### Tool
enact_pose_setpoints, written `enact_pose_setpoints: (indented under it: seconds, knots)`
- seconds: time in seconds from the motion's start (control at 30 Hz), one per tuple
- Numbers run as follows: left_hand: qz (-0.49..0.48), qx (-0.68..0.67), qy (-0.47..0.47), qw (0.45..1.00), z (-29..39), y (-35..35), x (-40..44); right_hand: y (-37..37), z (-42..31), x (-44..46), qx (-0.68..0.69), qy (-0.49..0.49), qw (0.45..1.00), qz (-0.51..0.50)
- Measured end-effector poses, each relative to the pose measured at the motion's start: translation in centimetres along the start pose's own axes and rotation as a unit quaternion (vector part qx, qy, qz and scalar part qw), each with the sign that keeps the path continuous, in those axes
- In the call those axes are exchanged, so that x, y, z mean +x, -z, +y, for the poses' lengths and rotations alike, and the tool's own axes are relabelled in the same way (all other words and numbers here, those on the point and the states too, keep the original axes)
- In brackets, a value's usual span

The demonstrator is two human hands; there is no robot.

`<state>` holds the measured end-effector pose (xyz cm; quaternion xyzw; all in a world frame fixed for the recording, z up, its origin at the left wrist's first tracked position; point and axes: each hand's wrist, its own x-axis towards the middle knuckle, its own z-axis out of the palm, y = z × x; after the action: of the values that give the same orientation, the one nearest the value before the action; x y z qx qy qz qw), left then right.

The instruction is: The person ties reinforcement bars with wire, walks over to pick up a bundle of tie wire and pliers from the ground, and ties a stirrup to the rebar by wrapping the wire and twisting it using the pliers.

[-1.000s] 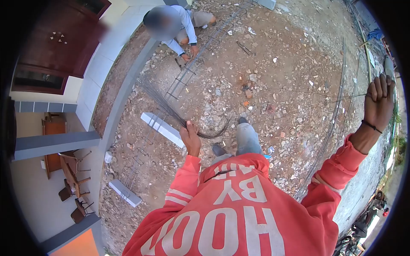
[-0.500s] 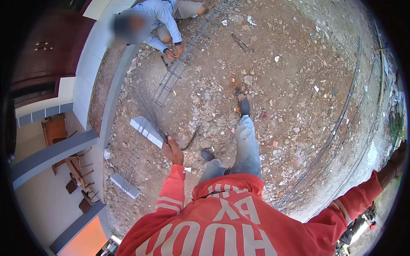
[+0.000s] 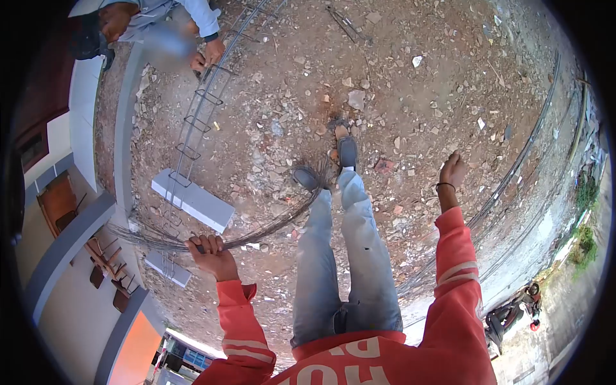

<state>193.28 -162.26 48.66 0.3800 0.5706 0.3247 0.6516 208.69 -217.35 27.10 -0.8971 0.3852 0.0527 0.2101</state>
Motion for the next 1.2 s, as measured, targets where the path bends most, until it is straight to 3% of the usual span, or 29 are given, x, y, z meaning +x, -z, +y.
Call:
enact_pose_setpoints:
  seconds: [0.17,0.27,0.3,0.37,0.43,0.47,0.6,0.67,0.73,0.8,0.87,0.9,0.93,1.0,1.07,1.13,1.2]
  knots:
    - [-0.043,-0.096,0.105,0.989,-9.8,6.7,6.5,-18.0,0.7,-1.8,-0.125,0.042,0.991,-0.026]
    - [-0.015,-0.178,0.181,0.967,-15.8,10.7,9.5,-29.0,1.9,1.9,-0.079,0.075,0.991,-0.084]
    - [-0.004,-0.212,0.201,0.956,-17.9,12.0,10.9,-32.5,1.8,2.8,-0.055,0.129,0.988,-0.059]
    - [0.023,-0.263,0.23,0.937,-21.6,14.0,13.2,-38.8,2.2,6.9,-0.059,0.198,0.97,-0.128]
    - [0.037,-0.309,0.259,0.915,-24.5,14.6,15.1,-42.9,1.0,8.8,-0.174,0.186,0.96,-0.119]
    - [0.028,-0.31,0.271,0.911,-25.8,15.3,16.2,-46.0,2.6,11.0,-0.121,0.182,0.968,-0.12]
    - [0.015,-0.341,0.314,0.886,-29.8,15.7,18.4,-51.4,4.9,13.0,-0.167,0.202,0.959,-0.108]
    - [0.007,-0.342,0.32,0.884,-30.5,15.8,19.2,-51.5,5.2,12.1,-0.178,0.216,0.956,-0.092]
    - [-0.003,-0.344,0.305,0.888,-30.6,16.3,19.9,-49.9,4.8,11.9,-0.239,0.175,0.944,-0.145]
    - [-0.013,-0.364,0.298,0.882,-29.9,16.1,20.6,-49.3,6.1,13.0,-0.21,0.167,0.948,-0.173]
    - [-0.025,-0.388,0.29,0.874,-28.3,15.6,21.3,-46.7,6.5,14.5,-0.224,0.177,0.95,-0.13]
    - [-0.023,-0.37,0.298,0.88,-27.8,15.4,21.8,-44.8,5.6,13.6,-0.013,0.054,0.98,-0.191]
    - [-0.02,-0.353,0.306,0.884,-27.3,15.2,22.0,-42.7,4.8,12.5,0.198,-0.071,0.947,-0.243]
    - [-0.025,-0.345,0.324,0.88,-26.0,14.0,21.7,-35.6,0.3,7.5,0.246,-0.045,0.934,-0.255]
    - [-0.031,-0.34,0.348,0.873,-25.6,12.8,21.1,-30.4,0.9,11.5,0.253,-0.01,0.925,-0.282]
    - [-0.072,-0.346,0.357,0.865,-25.5,11.7,20.0,-24.2,1.9,16.5,0.306,-0.072,0.912,-0.262]
    - [-0.096,-0.367,0.357,0.854,-26.4,10.6,19.1,-17.4,-1.7,15.1,0.271,-0.024,0.944,-0.186]
